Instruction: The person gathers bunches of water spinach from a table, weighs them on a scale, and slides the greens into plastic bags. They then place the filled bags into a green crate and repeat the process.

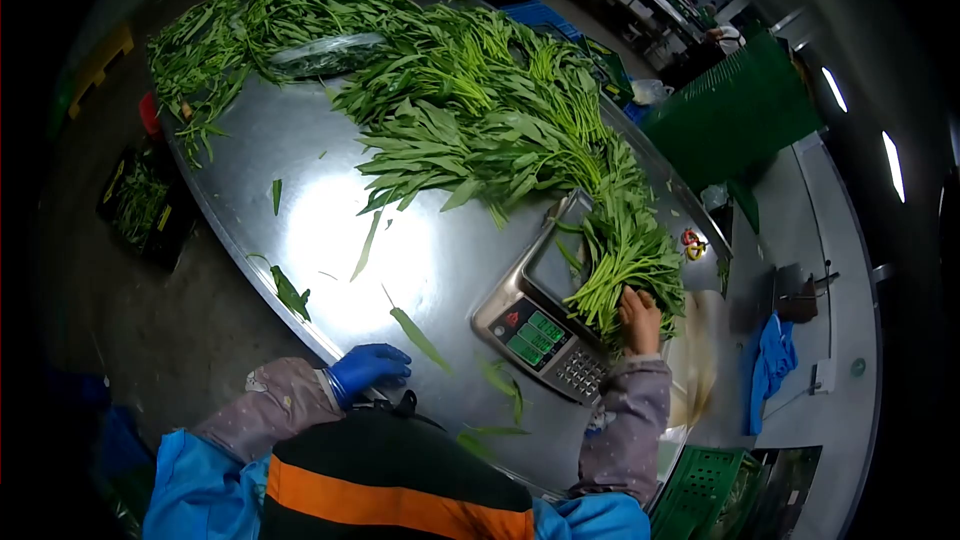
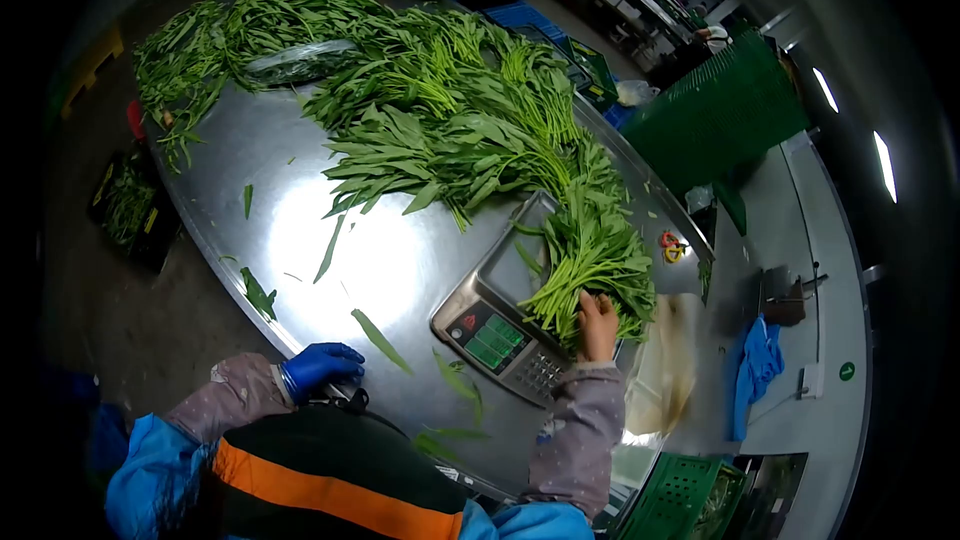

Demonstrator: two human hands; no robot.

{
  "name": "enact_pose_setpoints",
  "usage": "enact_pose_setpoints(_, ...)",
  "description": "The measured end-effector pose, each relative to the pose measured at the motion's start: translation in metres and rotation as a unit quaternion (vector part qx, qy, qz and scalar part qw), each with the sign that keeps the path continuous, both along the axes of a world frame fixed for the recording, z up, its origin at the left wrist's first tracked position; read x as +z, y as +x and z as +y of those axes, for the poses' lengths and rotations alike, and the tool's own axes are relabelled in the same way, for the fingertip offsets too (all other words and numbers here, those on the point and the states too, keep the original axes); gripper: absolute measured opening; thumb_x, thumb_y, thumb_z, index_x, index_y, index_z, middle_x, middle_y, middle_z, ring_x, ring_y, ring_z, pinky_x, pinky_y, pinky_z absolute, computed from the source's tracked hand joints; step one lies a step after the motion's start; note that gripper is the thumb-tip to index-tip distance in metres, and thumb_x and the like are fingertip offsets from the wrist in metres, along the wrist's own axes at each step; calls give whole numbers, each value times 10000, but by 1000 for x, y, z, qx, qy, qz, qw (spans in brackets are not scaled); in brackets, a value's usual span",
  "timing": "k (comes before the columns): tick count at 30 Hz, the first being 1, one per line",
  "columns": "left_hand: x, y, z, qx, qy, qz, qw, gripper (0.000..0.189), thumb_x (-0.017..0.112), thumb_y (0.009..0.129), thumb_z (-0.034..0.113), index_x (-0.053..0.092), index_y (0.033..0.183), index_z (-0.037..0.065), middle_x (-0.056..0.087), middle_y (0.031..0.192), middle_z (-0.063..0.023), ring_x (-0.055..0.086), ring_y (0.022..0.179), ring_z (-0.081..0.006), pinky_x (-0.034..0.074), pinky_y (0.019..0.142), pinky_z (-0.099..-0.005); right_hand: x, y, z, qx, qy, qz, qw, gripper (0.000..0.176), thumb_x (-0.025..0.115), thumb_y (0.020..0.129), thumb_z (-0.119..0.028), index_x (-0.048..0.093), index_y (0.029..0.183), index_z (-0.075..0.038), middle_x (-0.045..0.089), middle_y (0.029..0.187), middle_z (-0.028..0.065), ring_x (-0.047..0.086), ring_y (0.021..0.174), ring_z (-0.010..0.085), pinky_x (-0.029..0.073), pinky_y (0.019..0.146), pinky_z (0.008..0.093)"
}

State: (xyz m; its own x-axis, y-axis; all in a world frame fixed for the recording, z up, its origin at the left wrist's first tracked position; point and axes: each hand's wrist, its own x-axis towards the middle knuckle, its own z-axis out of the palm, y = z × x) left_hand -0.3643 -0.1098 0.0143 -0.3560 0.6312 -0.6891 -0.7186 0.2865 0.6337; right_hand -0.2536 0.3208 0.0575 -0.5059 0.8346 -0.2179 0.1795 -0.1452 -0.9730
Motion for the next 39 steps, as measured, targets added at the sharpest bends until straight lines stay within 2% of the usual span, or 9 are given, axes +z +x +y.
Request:
enact_pose_setpoints(10, -48, -32, 20, -78, -15, 212, 974, 248, 625, 764, 89, 590, 989, -9, 621, 872, -87, 594, 787, -139, 481, 732, -246, 86, 63, -48, 10, 156, -22, 987, 229, 581, 825, -119, 559, 1034, -28, 613, 892, 73, 574, 730, 114, 454, 640, 213)
enact_pose_setpoints(13, -63, -40, 28, -115, 2, 275, 955, 218, 622, 768, 90, 605, 966, 2, 623, 856, -76, 591, 773, -134, 476, 725, -237, 93, 49, -72, 56, 289, -68, 953, 236, 582, 822, -111, 564, 1038, -17, 614, 909, 67, 570, 735, 111, 449, 644, 225)
enact_pose_setpoints(17, -73, -46, 41, -131, 1, 200, 971, 213, 626, 755, 114, 621, 944, 15, 625, 843, -77, 589, 754, -140, 469, 723, -242, 104, 78, -71, 63, 279, -168, 943, 271, 605, 799, -116, 564, 1048, -16, 604, 962, 79, 568, 808, 134, 455, 675, 247)
enact_pose_setpoints(25, -80, -39, 40, -243, -54, 386, 888, 242, 504, 791, 217, 625, 926, 57, 635, 839, -113, 620, 745, -243, 473, 727, -330, 36, 219, 89, -41, 309, -398, 863, 494, 679, 662, -60, 497, 1119, -14, 552, 1032, 152, 557, 917, 244, 470, 756, 342)
enact_pose_setpoints(29, -81, -34, 37, -91, -28, 161, 982, 218, 580, 783, 193, 628, 853, -7, 626, 749, -102, 618, 645, -181, 500, 608, -297, 84, 120, 84, -9, 386, -195, 902, 380, 609, 735, -48, 517, 1103, -23, 572, 989, 120, 550, 853, 195, 452, 724, 300)
enact_pose_setpoints(32, -75, -44, 47, -47, -67, 241, 967, 212, 592, 774, 193, 622, 876, 11, 631, 792, -116, 620, 702, -222, 493, 672, -312, 109, 36, 97, 109, 392, -85, 910, 363, 603, 753, -40, 515, 1104, -18, 573, 991, 89, 548, 849, 166, 445, 725, 276)
enact_pose_setpoints(34, -54, -50, 63, 3, -142, 388, 911, 194, 586, 768, 187, 623, 869, 26, 629, 820, -130, 613, 749, -258, 482, 708, -328, 115, -28, 99, 167, 409, -59, 895, 397, 638, 718, -39, 504, 1090, -8, 567, 1000, 90, 555, 864, 169, 446, 735, 276)
enact_pose_setpoints(36, -46, -60, 79, 94, -169, 531, 825, 131, 550, 756, 138, 617, 834, 55, 613, 839, -144, 579, 795, -319, 462, 719, -375, 122, -91, 98, 244, 539, -85, 801, 472, 663, 672, -50, 482, 1107, -17, 544, 980, 132, 561, 875, 254, 452, 754, 313)
enact_pose_setpoints(39, -67, -91, 87, 20, -149, 705, 693, 98, 534, 738, 84, 604, 803, 63, 603, 800, -140, 564, 759, -324, 451, 677, -403, 101, -171, 110, 319, 568, -122, 749, 664, 730, 596, -98, 423, 1182, -43, 490, 1092, 159, 504, 983, 309, 422, 831, 351)
